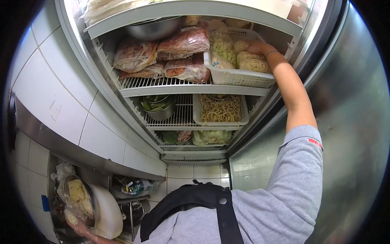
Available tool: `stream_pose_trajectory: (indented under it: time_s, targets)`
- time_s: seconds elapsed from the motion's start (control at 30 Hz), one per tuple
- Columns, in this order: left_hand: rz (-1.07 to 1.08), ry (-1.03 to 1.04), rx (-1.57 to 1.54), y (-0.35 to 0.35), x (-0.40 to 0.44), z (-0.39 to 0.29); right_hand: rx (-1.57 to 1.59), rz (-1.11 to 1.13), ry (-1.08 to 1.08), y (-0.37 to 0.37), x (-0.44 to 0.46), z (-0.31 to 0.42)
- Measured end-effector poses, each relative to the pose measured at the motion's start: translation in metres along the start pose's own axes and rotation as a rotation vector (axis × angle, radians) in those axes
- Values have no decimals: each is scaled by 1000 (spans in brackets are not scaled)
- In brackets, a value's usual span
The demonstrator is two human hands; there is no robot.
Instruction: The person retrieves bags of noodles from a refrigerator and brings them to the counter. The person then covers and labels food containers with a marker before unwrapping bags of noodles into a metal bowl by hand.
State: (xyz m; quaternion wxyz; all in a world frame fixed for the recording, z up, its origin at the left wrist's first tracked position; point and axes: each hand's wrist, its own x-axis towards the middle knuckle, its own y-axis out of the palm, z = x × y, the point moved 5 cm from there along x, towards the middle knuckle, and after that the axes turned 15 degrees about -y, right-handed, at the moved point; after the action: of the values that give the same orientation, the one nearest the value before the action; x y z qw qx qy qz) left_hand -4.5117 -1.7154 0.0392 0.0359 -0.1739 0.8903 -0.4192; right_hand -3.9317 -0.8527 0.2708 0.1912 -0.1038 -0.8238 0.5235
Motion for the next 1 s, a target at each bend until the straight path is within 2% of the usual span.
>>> stream_pose_trajectory:
  time_s: [0.07,0.1,0.17,0.2,0.27,0.3,0.33,0.37,0.4,0.43,0.47,0.5,0.57,0.63,0.67,0.7,0.73,0.77,0.8,0.83,0.9,0.97,1.0]
  targets:
    - [21,183,-117,-19,-28,-30,832,401,666,39,-17,-23]
    - [35,271,-176,-26,-46,-45,829,407,664,38,-19,-20]
    - [61,446,-293,-36,-83,-75,955,45,522,10,-18,4]
    - [195,613,-508,-29,-104,-93,954,49,516,-6,-19,18]
    - [273,698,-384,-26,-180,-163,217,-118,325,-98,1,83]
    - [291,831,-395,-10,-205,-180,309,-155,334,-121,5,131]
    - [618,812,-606,4,-236,-206,372,-85,63,-136,21,172]
    - [867,849,-757,19,-270,-235,550,-270,-231,-160,22,238]
    - [1115,557,-819,36,-304,-252,548,-339,-372,-181,19,301]
    - [1267,635,-814,59,-326,-258,413,-295,-640,-185,15,349]
    - [1470,455,-813,56,-366,-275,463,-396,-779,-175,4,382]
    - [1325,724,-644,49,-385,-290,313,-494,-854,-163,-4,413]
    - [1973,-15,-1022,74,-425,-285,284,-270,-887,-140,-16,438]
    - [1759,499,-835,76,-440,-286,191,-143,-750,-128,-21,435]
    - [1700,661,-855,76,-441,-292,185,-142,-749,-122,-22,433]
    - [1700,661,-863,76,-443,-297,203,-215,-619,-119,-20,423]
    - [1592,665,-901,73,-442,-301,222,-286,-488,-119,-19,413]
    - [1483,665,-932,68,-442,-305,242,-275,-524,-119,-19,406]
    - [1567,494,-1039,63,-443,-310,245,-345,-519,-119,-18,395]
    - [1567,492,-1042,59,-440,-315,248,-414,-513,-119,-17,382]
    - [1122,722,-1089,41,-419,-320,171,-522,-282,-131,-14,336]
    - [938,693,-1170,39,-390,-310,9,-735,-64,-140,-14,276]
    - [826,682,-1178,45,-371,-298,-45,-697,-23,-142,-13,249]
